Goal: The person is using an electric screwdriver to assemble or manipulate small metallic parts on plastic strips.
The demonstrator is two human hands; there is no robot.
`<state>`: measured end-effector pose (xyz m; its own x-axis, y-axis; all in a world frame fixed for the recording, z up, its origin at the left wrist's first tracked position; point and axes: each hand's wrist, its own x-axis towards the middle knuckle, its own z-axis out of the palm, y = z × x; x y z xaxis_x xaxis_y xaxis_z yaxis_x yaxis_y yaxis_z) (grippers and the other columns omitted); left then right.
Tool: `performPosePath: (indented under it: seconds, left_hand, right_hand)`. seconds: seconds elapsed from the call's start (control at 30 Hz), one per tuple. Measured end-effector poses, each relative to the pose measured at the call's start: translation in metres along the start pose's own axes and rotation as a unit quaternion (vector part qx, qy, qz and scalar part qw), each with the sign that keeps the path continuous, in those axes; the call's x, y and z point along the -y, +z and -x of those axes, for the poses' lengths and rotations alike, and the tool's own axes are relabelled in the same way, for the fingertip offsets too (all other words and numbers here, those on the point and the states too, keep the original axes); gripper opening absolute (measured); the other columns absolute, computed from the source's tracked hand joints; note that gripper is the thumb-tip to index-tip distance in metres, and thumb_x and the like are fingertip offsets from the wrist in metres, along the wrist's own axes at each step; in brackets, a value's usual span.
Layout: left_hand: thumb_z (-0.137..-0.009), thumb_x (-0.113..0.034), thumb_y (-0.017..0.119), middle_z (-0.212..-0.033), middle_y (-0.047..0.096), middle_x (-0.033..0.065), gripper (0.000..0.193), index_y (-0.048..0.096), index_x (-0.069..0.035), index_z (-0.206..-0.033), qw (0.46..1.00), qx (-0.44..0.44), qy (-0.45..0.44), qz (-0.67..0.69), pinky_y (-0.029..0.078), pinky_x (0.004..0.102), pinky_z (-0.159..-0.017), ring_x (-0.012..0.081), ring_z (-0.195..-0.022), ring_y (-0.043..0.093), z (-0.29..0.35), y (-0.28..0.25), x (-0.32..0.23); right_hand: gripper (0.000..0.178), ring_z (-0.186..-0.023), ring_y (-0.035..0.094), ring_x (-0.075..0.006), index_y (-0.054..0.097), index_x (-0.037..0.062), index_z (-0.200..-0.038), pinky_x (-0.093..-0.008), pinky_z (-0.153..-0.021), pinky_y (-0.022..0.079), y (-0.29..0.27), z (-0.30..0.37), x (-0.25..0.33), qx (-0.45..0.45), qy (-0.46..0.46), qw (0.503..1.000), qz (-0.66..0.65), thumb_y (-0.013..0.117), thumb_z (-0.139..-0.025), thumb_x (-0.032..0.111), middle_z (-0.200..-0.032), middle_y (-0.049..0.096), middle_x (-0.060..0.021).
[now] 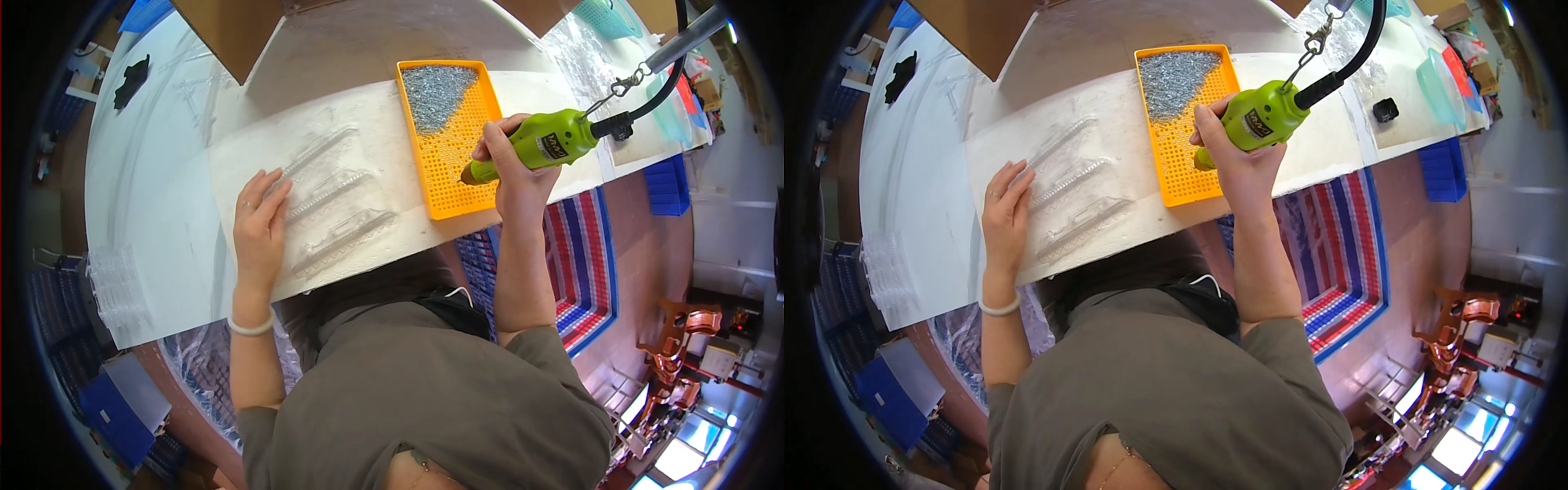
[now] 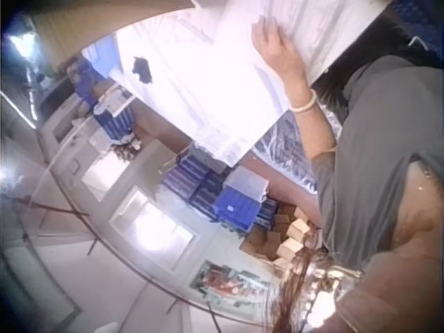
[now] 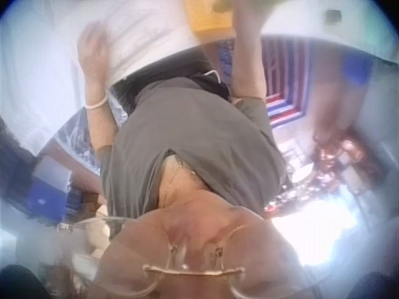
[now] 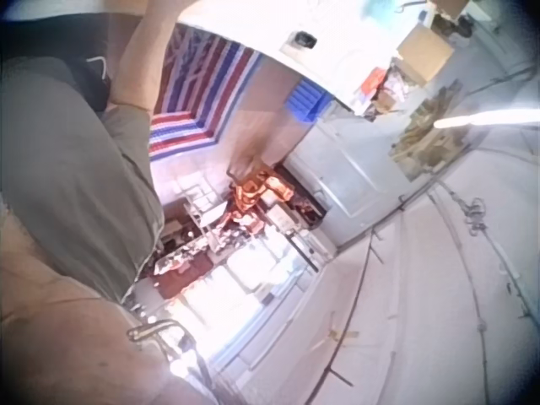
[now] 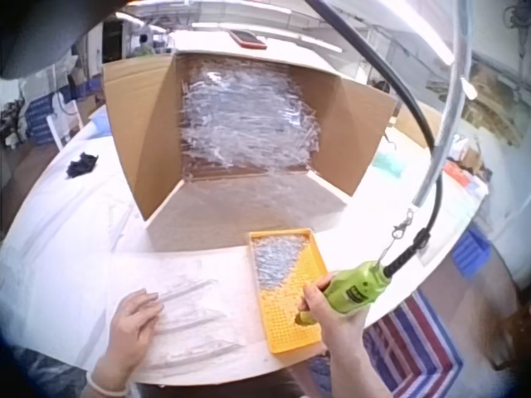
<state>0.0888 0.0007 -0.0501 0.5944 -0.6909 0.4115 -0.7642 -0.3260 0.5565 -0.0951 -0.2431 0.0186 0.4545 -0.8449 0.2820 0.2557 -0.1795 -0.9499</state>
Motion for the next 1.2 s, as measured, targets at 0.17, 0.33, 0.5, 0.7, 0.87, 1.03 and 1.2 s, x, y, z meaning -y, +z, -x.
performPosePath:
  seconds: [0.17,0.33,0.5,0.7,0.87,1.03,1.2]
  left_hand:
    - [-0.084,0.003,0.062,-0.118,0.064,0.0081,0.026,0.069,-0.006,-0.107,0.998,0.031,-0.031,0.052,0.048,0.0379,-0.096,0.0319,-0.121,0.053,-0.013,-0.003,0.011]
    - [-0.077,-0.005,0.073,-0.112,0.065,0.0099,0.025,0.07,-0.006,-0.102,0.996,0.004,0.076,0.047,0.048,0.0418,-0.093,0.0321,-0.113,0.057,-0.011,0.015,-0.043]
    - [-0.071,-0.004,0.076,-0.106,0.063,0.0134,0.032,0.067,-0.003,-0.101,0.964,0.093,0.197,0.152,0.051,0.038,-0.086,0.0307,-0.101,0.061,-0.015,0.063,-0.105]
    - [-0.07,-0.004,0.075,-0.103,0.064,0.0111,0.027,0.067,-0.002,-0.096,0.959,0.116,0.228,0.122,0.054,0.034,-0.074,0.0271,-0.091,0.063,-0.012,0.082,-0.106]
    - [-0.071,-0.003,0.075,-0.102,0.065,0.0108,0.024,0.069,-0.004,-0.093,0.983,0.042,0.153,0.088,0.052,0.0364,-0.077,0.0283,-0.093,0.062,-0.018,0.045,-0.09]
    - [-0.074,-0.002,0.074,-0.102,0.066,0.0099,0.019,0.07,-0.005,-0.093,0.998,-0.024,0.044,-0.041,0.051,0.0361,-0.081,0.0285,-0.095,0.062,0.007,0.014,-0.034]
    - [-0.076,-0.001,0.07,-0.103,0.065,0.0093,0.018,0.071,-0.004,-0.093,1.0,-0.026,0.016,-0.007,0.05,0.0373,-0.085,0.0289,-0.098,0.061,0.024,0.02,-0.039]
  right_hand:
    - [0.012,-0.06,0.062,-0.0148,0.058,0.0017,-0.088,-0.0261,-0.059,0.052,-0.003,0.002,-0.003,0.043,0.004,0.999,0.028,0.067,-0.083,-0.005,-0.073,0.062,-0.0076]
    - [0.012,-0.064,0.064,-0.0113,0.059,0.003,-0.085,-0.0229,-0.058,0.051,-0.007,0.003,-0.003,0.051,0.002,0.999,0.003,0.071,-0.082,-0.001,-0.073,0.062,-0.0033]
    - [0.011,-0.066,0.064,-0.0131,0.059,0.0021,-0.087,-0.0247,-0.06,0.052,-0.007,0.002,0.002,0.061,0.004,0.998,0.002,0.069,-0.083,-0.002,-0.075,0.063,-0.0056]
    - [0.009,-0.065,0.064,-0.0149,0.059,0.0001,-0.087,-0.0262,-0.061,0.053,-0.006,0.001,0.002,0.041,0.005,0.999,-0.016,0.066,-0.084,-0.004,-0.075,0.063,-0.0075]
    - [0.01,-0.062,0.062,-0.0159,0.059,-0.0002,-0.086,-0.0267,-0.058,0.052,0.002,-0.006,0.018,0.024,-0.036,0.997,-0.067,0.065,-0.082,-0.006,-0.074,0.062,-0.0089]
    - [0.011,-0.06,0.061,-0.0161,0.058,0.0001,-0.086,-0.0272,-0.057,0.052,0.025,-0.012,0.03,0.063,-0.068,0.988,-0.126,0.064,-0.081,-0.008,-0.074,0.061,-0.0091]
    - [0.012,-0.063,0.063,-0.0157,0.058,0.0008,-0.087,-0.0268,-0.058,0.053,0.08,-0.01,0.024,0.116,-0.046,0.976,-0.179,0.064,-0.082,-0.008,-0.076,0.062,-0.0081]
